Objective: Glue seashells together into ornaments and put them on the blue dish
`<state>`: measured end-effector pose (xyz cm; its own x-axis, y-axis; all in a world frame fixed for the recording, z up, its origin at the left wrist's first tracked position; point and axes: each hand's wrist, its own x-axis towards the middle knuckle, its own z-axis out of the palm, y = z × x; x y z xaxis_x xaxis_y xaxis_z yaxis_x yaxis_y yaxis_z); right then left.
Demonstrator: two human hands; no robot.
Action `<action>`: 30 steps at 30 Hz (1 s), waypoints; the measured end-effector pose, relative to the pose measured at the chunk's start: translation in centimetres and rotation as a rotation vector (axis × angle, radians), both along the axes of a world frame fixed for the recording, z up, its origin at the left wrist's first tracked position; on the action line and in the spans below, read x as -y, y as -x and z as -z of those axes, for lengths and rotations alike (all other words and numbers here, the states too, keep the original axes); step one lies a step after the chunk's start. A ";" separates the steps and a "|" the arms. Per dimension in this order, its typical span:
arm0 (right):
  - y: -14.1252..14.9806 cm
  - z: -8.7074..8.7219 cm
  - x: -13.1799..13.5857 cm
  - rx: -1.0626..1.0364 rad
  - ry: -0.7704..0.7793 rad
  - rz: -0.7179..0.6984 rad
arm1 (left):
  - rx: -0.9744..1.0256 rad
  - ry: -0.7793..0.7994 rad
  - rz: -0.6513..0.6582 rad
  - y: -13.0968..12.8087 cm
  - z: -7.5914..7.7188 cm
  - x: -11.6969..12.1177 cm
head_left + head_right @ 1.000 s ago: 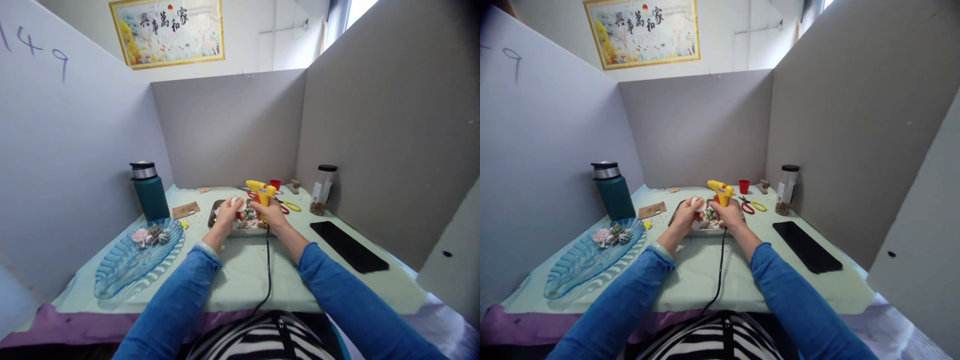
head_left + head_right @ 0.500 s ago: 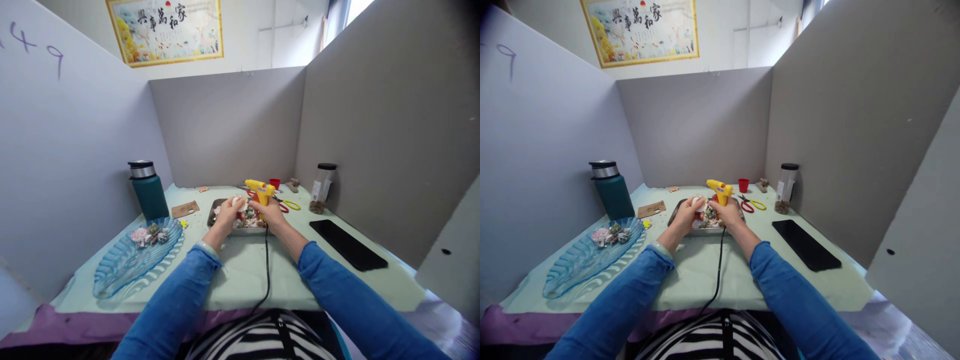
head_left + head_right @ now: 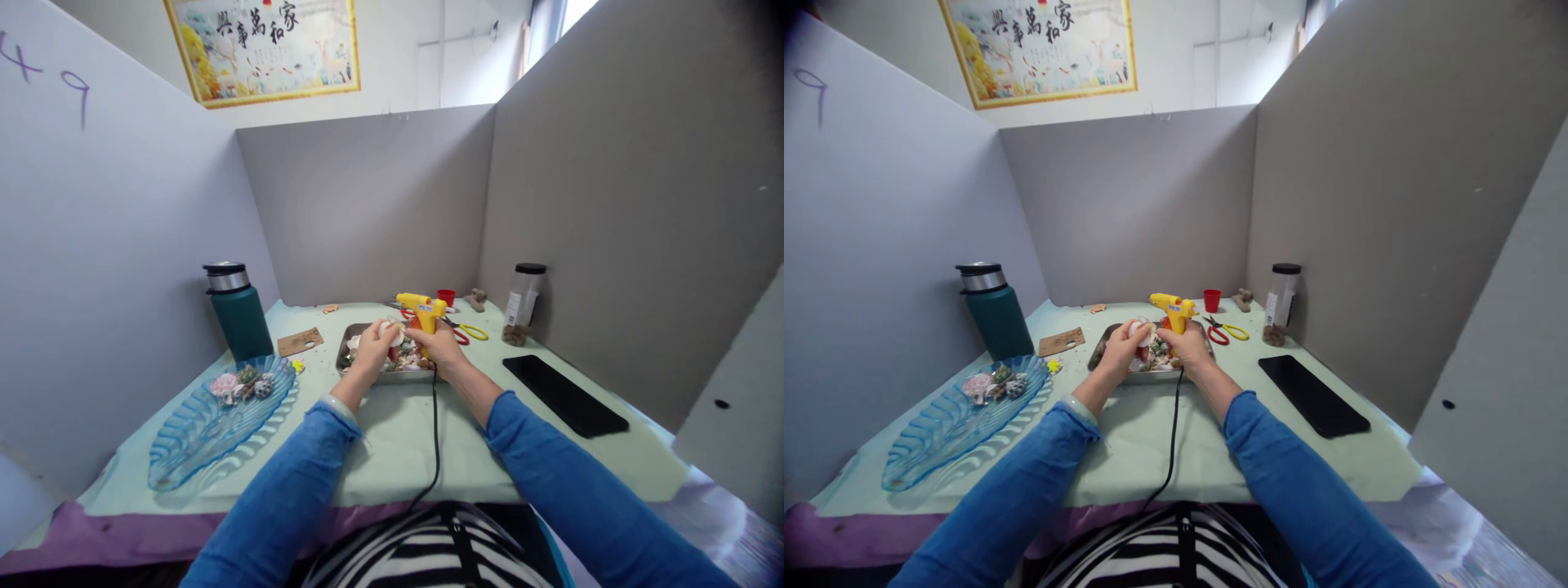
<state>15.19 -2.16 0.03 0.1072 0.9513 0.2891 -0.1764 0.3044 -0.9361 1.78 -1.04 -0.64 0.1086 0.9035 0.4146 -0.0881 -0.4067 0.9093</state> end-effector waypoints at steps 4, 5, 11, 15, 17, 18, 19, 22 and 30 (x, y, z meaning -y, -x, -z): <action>0.0 -0.2 0.2 0.003 0.004 -0.003 | -0.064 -0.052 -0.022 0.0 0.1 0.0; -0.1 -0.2 0.2 0.004 0.003 -0.004 | -0.079 -0.062 -0.029 0.0 0.0 0.1; -0.2 -0.1 0.0 -0.003 -0.013 0.003 | -0.094 -0.043 -0.027 -0.1 -0.2 0.3; -0.2 0.1 -0.1 -0.005 -0.020 -0.006 | -0.045 -0.006 0.003 0.0 -0.2 0.0; -0.2 0.2 -0.2 -0.001 -0.001 -0.026 | 0.013 0.020 0.027 0.1 -0.1 -0.1; -0.1 0.2 -0.2 -0.001 0.004 -0.031 | 0.050 0.037 0.039 0.1 -0.2 -0.1; -0.1 0.2 -0.3 -0.003 0.004 -0.032 | 0.086 0.053 0.052 0.1 -0.2 -0.1; 0.0 0.4 -0.4 -0.014 -0.019 -0.023 | 0.162 0.083 0.092 0.1 -0.3 -0.1; -0.2 0.6 -0.6 -0.004 -0.041 -0.023 | 0.260 0.134 0.104 0.3 -0.6 0.0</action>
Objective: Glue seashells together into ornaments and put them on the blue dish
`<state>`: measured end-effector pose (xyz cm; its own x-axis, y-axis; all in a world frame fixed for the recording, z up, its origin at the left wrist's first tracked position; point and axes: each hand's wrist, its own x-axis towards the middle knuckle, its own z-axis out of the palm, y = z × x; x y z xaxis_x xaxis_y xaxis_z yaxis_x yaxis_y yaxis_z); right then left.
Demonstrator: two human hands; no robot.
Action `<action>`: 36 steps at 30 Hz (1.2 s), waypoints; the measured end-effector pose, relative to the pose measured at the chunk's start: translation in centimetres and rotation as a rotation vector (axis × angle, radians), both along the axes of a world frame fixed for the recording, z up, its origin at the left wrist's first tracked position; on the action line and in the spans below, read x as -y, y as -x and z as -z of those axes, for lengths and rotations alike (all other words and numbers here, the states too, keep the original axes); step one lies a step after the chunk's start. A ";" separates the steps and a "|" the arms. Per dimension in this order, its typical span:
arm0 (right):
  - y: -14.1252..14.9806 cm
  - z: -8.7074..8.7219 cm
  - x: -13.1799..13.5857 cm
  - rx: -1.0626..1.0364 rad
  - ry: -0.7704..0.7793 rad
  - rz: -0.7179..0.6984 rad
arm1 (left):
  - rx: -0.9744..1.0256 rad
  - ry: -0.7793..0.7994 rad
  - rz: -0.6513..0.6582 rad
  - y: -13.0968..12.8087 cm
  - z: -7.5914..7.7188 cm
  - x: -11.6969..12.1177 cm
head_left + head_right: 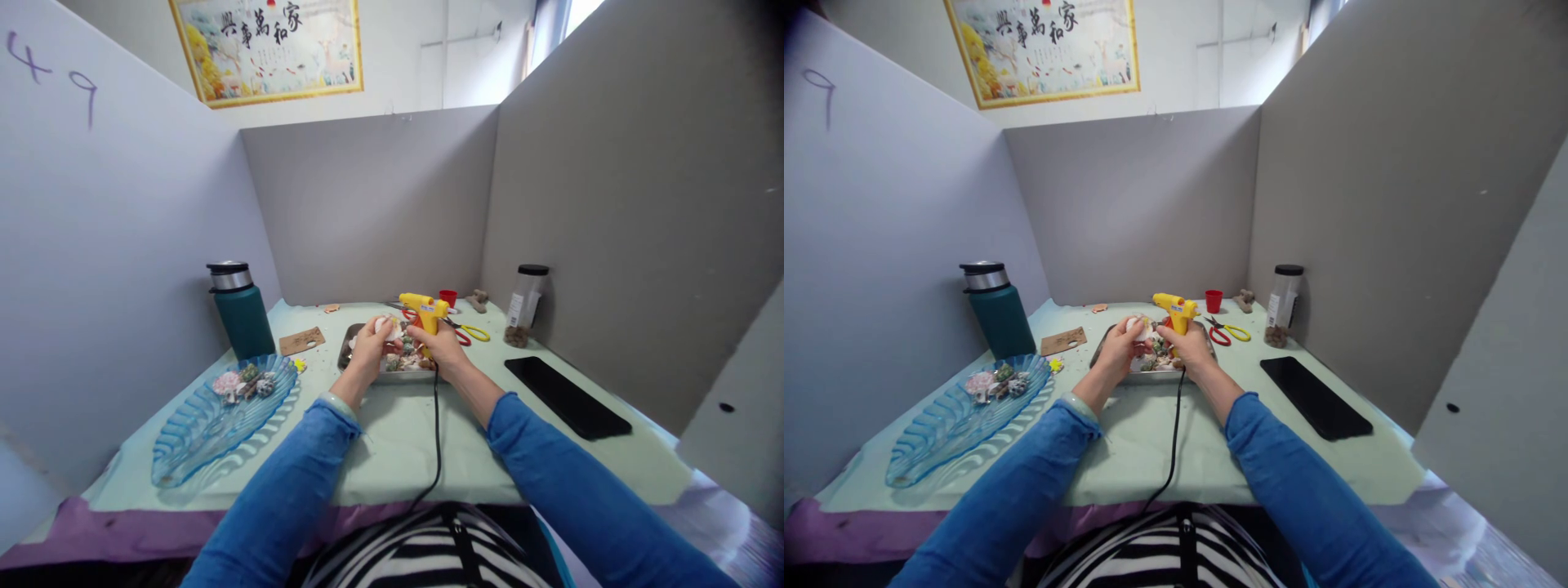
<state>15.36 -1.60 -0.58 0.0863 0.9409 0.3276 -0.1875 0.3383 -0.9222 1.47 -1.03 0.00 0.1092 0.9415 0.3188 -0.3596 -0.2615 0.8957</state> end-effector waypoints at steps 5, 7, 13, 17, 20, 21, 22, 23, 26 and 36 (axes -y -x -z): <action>0.1 0.0 0.0 -0.035 0.007 -0.023 | 0.093 0.015 -0.024 0.0 -0.1 0.0; 0.2 -0.1 0.0 -0.051 0.004 -0.042 | 0.137 0.001 -0.009 -0.2 0.0 0.0; 0.6 0.1 0.1 -0.054 -0.028 -0.050 | 0.170 0.019 -0.020 -0.9 0.5 -0.2; 0.7 0.2 0.0 -0.050 -0.042 -0.025 | 0.130 0.011 -0.041 -1.1 0.6 -0.1; 0.8 0.0 0.2 -0.025 -0.030 0.004 | 0.106 -0.006 -0.080 -1.1 0.4 0.1; 0.8 0.0 0.3 -0.017 -0.024 0.013 | 0.097 -0.012 -0.098 -1.1 0.3 0.1; 0.8 -0.1 0.3 -0.009 -0.020 0.021 | 0.085 -0.014 -0.114 -1.0 0.2 0.1; 0.8 -0.2 0.4 -0.002 -0.019 0.029 | 0.074 -0.011 -0.127 -0.9 0.1 0.1; 0.8 -0.2 0.5 0.015 -0.016 0.048 | 0.068 0.021 -0.140 -0.5 -0.2 0.0; 0.6 0.1 0.2 0.027 -0.050 0.016 | 0.079 0.038 -0.178 -0.3 -0.2 -0.3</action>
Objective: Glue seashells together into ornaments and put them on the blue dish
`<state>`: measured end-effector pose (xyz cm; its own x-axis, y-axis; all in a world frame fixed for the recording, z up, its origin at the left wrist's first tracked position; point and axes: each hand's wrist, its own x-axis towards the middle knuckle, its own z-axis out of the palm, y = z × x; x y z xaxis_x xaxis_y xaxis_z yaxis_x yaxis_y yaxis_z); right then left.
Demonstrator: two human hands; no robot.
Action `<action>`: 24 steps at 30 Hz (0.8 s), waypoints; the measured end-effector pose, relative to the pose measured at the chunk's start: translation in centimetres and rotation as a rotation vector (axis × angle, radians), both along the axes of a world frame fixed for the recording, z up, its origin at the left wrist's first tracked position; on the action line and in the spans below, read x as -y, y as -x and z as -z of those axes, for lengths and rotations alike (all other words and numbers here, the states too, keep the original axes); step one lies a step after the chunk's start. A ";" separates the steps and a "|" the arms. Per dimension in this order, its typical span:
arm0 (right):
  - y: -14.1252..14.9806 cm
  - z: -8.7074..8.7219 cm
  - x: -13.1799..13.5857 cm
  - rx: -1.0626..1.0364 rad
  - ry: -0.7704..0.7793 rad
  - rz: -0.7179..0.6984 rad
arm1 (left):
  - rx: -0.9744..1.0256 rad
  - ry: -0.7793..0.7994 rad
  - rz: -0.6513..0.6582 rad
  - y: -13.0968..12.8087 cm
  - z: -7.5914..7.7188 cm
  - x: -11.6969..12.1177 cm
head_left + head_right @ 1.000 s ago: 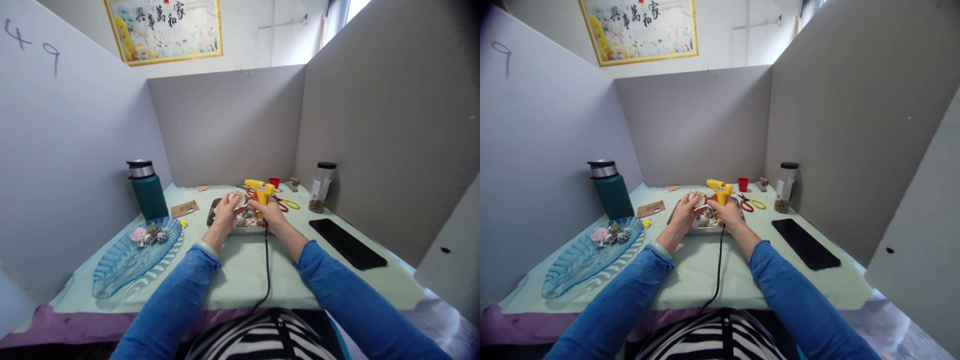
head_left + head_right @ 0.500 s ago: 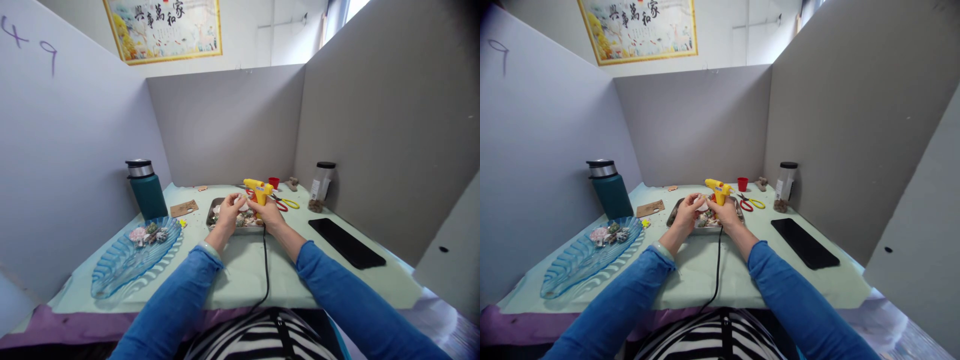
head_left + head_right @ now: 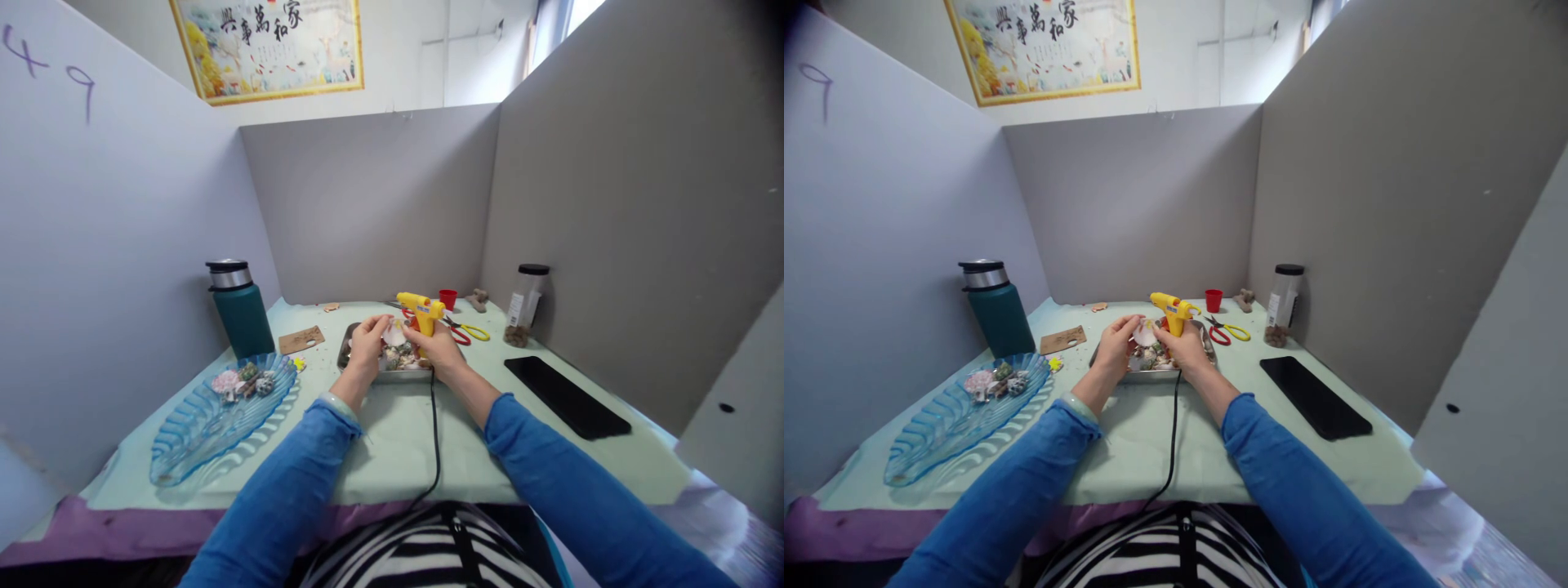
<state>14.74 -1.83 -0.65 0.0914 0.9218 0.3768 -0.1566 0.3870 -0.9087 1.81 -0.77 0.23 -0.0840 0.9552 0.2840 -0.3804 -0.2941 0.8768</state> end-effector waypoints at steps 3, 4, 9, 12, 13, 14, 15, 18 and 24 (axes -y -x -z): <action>0.0 0.0 0.0 -0.012 0.007 0.014 | 0.001 0.009 -0.021 -0.1 0.0 0.1; -0.1 0.0 0.0 -0.019 0.006 0.023 | -0.001 0.013 -0.023 -0.1 0.0 0.1; -0.1 -0.1 0.0 -0.066 -0.015 0.032 | 0.010 0.041 0.024 -0.1 -0.1 0.2; -0.1 -0.1 0.1 -0.080 -0.014 0.025 | 0.055 0.078 0.115 0.0 -0.2 0.3; -0.1 -0.2 0.1 -0.084 -0.013 0.023 | 0.069 0.092 0.141 0.0 -0.2 0.3; -0.2 -0.2 0.1 -0.087 -0.014 0.022 | 0.080 0.104 0.161 0.1 -0.3 0.3; -0.2 -0.2 0.1 -0.089 -0.018 0.021 | 0.087 0.112 0.175 0.1 -0.3 0.4; -0.2 -0.1 0.0 -0.094 -0.037 0.013 | 0.096 0.116 0.202 0.2 -0.5 0.6; -0.2 -0.1 0.0 -0.094 -0.040 0.014 | 0.093 0.096 0.229 0.2 -0.4 0.6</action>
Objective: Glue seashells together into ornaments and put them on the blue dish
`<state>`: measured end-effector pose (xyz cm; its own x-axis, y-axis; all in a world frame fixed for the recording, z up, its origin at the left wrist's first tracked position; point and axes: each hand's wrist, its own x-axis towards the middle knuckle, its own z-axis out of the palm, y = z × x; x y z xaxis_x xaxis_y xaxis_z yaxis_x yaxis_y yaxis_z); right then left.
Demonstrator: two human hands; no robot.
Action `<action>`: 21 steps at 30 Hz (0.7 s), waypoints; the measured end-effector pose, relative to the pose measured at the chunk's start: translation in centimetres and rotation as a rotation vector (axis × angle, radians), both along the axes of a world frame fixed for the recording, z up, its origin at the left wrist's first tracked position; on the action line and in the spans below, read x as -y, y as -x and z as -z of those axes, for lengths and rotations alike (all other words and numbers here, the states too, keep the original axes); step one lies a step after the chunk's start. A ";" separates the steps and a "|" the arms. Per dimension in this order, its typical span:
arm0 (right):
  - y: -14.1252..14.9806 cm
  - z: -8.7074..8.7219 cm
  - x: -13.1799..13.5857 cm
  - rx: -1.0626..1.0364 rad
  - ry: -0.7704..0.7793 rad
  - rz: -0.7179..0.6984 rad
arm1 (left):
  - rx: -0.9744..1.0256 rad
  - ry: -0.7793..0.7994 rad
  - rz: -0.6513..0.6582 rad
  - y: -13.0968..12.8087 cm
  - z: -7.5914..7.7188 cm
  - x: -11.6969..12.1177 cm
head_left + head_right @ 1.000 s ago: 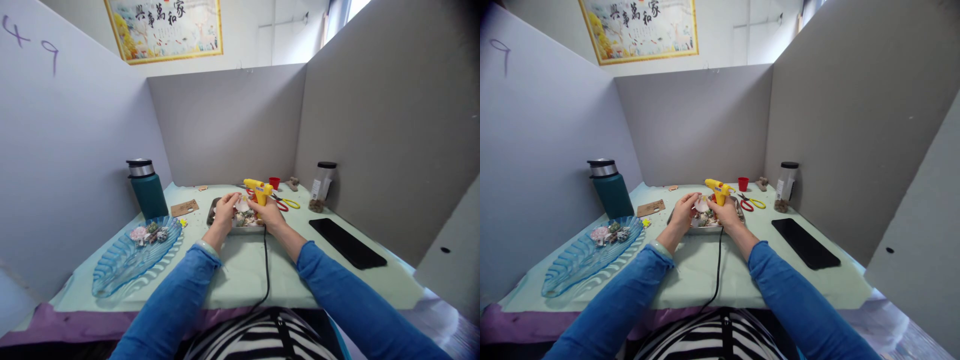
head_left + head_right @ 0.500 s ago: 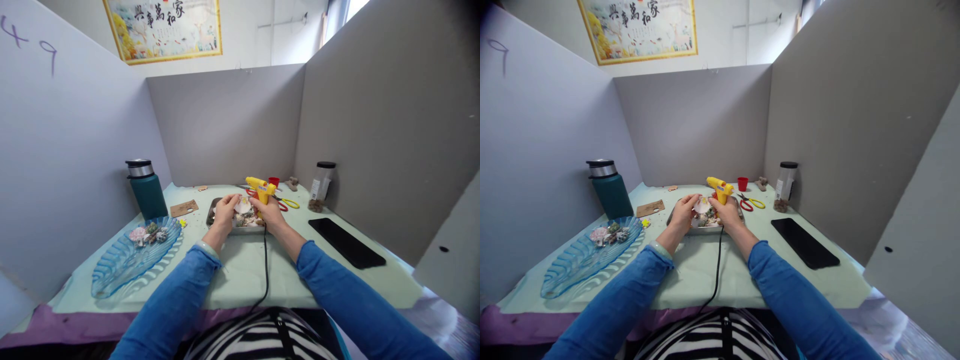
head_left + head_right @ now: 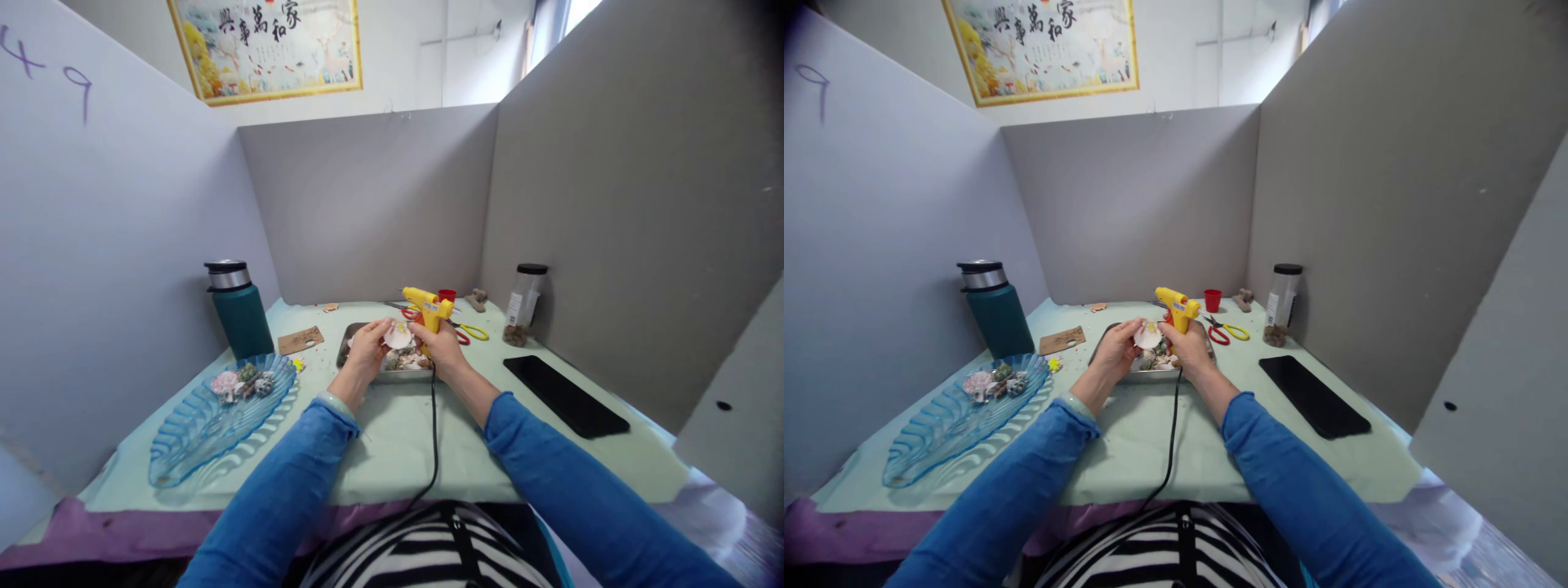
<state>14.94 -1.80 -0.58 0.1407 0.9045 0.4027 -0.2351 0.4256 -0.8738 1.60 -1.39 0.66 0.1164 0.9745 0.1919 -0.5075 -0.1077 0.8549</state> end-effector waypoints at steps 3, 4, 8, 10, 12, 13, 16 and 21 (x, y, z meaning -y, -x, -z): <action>0.0 -0.1 0.1 0.001 0.005 0.015 | -0.009 -0.009 0.003 0.1 0.2 -0.2; 0.0 -0.1 0.1 0.000 0.004 0.017 | -0.010 -0.012 0.004 0.1 0.2 -0.3; 0.0 0.0 0.1 -0.006 0.006 0.016 | -0.008 -0.012 0.005 0.1 0.3 -0.4; 0.0 0.0 0.1 -0.006 0.006 0.019 | -0.009 -0.006 0.003 0.2 0.3 -0.4; 0.1 0.0 0.1 -0.008 0.008 0.018 | -0.007 0.003 -0.001 0.2 0.2 -0.4; 0.1 -0.1 0.2 -0.011 0.009 0.018 | -0.005 0.006 -0.002 0.2 0.2 -0.4; 0.1 -0.2 0.3 -0.016 0.007 0.022 | -0.011 0.001 0.002 0.2 0.3 -0.5; 0.1 -0.2 0.4 -0.006 0.010 0.030 | -0.015 -0.002 0.002 0.3 0.5 -0.8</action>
